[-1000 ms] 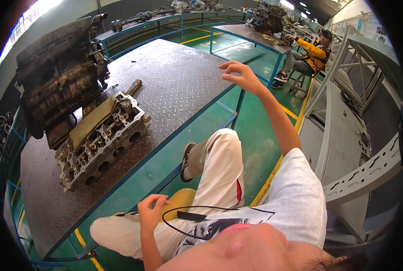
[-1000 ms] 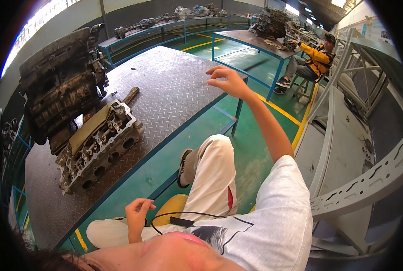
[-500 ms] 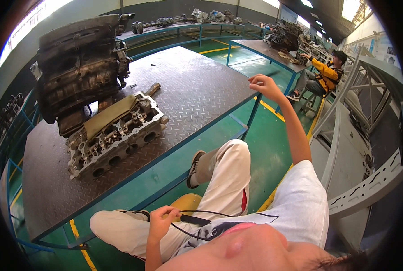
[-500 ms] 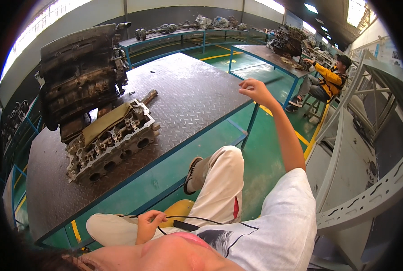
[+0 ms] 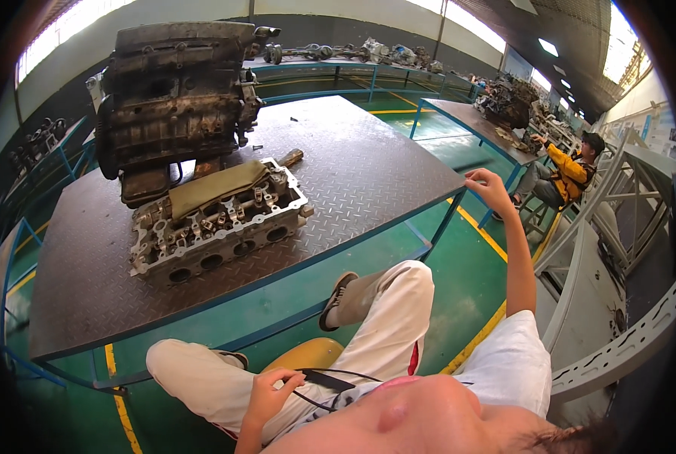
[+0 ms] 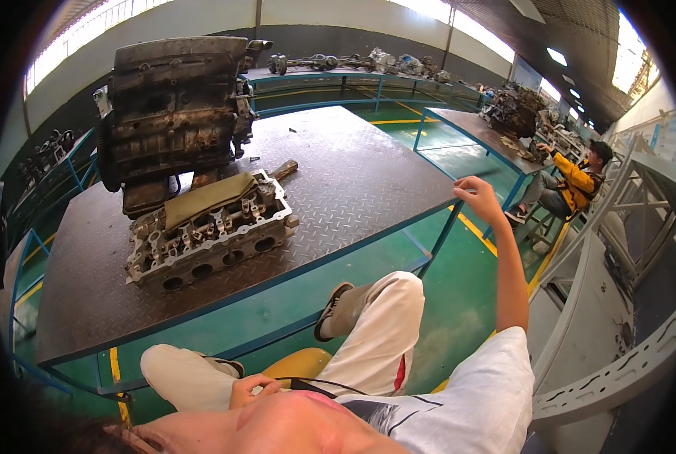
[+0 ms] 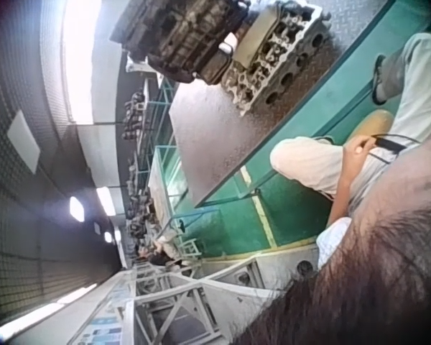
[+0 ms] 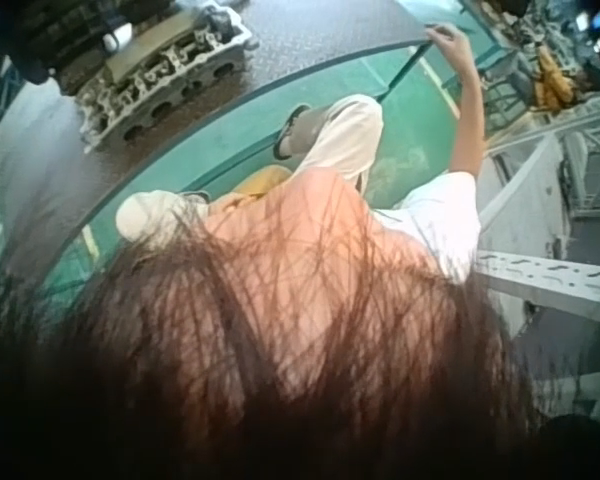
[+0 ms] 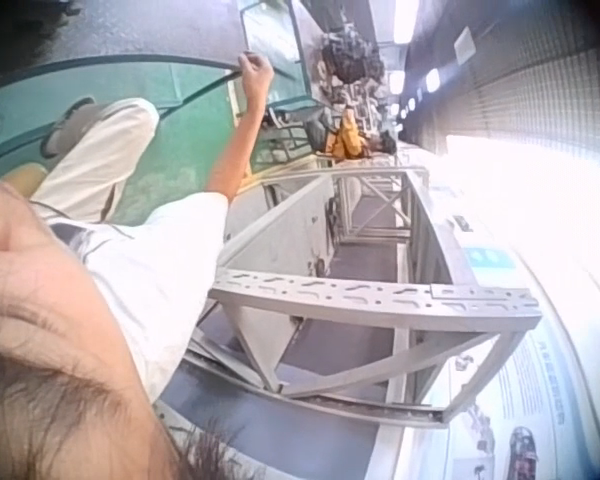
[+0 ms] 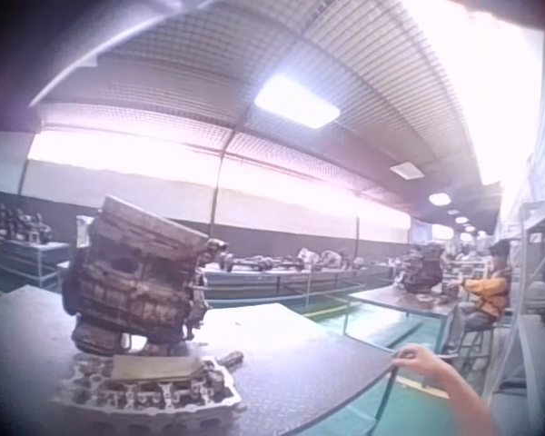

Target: The person handles a cylinder head by hand on a workbench. The person touches different parts of the valve assembly and rotates the cylinder head on the table surface.

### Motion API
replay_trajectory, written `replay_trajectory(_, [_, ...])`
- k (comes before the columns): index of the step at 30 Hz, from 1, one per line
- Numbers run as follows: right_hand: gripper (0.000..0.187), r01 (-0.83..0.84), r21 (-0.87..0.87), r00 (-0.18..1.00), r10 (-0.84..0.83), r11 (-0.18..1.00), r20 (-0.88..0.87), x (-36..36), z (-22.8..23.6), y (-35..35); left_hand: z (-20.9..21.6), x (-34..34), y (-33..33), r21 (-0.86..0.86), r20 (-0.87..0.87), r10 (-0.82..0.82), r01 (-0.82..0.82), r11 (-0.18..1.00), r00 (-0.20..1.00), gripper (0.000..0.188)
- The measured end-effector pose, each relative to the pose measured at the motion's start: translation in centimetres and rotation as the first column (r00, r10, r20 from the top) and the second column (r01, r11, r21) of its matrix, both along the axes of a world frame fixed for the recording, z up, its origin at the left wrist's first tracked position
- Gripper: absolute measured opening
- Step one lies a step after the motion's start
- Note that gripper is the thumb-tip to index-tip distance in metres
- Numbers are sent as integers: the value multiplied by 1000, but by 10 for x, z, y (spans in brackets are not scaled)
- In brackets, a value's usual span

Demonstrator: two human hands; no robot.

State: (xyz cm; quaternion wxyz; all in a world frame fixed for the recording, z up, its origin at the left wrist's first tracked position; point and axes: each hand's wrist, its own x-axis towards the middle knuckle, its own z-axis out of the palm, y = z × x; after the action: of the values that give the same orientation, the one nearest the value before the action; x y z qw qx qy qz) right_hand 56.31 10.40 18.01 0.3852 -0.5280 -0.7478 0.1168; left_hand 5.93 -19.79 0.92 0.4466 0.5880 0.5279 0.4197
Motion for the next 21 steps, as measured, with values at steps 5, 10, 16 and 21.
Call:
replay_trajectory(5, [17, -32, -12, 999, 32, 999, 24, -29, 20, -19, -2, 1, 6, 29, 8, 21, -22, 999, 1000, 11])
replay_trajectory(10, [12, -275, 96, 933, 241, 957, 266, -112, 52, -60, 42, -3, 30, 269, -200, 42, 14, 963, 979, 19])
replay_trajectory(16, [8, -647, 117, 725, 560, 753, 401, -218, 64, -106, 127, 51, 105, 717, -328, 273, 50, 695, 905, 50])
replay_trajectory(21, [8, -799, 142, 591, 720, 584, 365, -257, 60, -110, 109, 84, 129, 495, -4, -65, 59, 867, 998, 19])
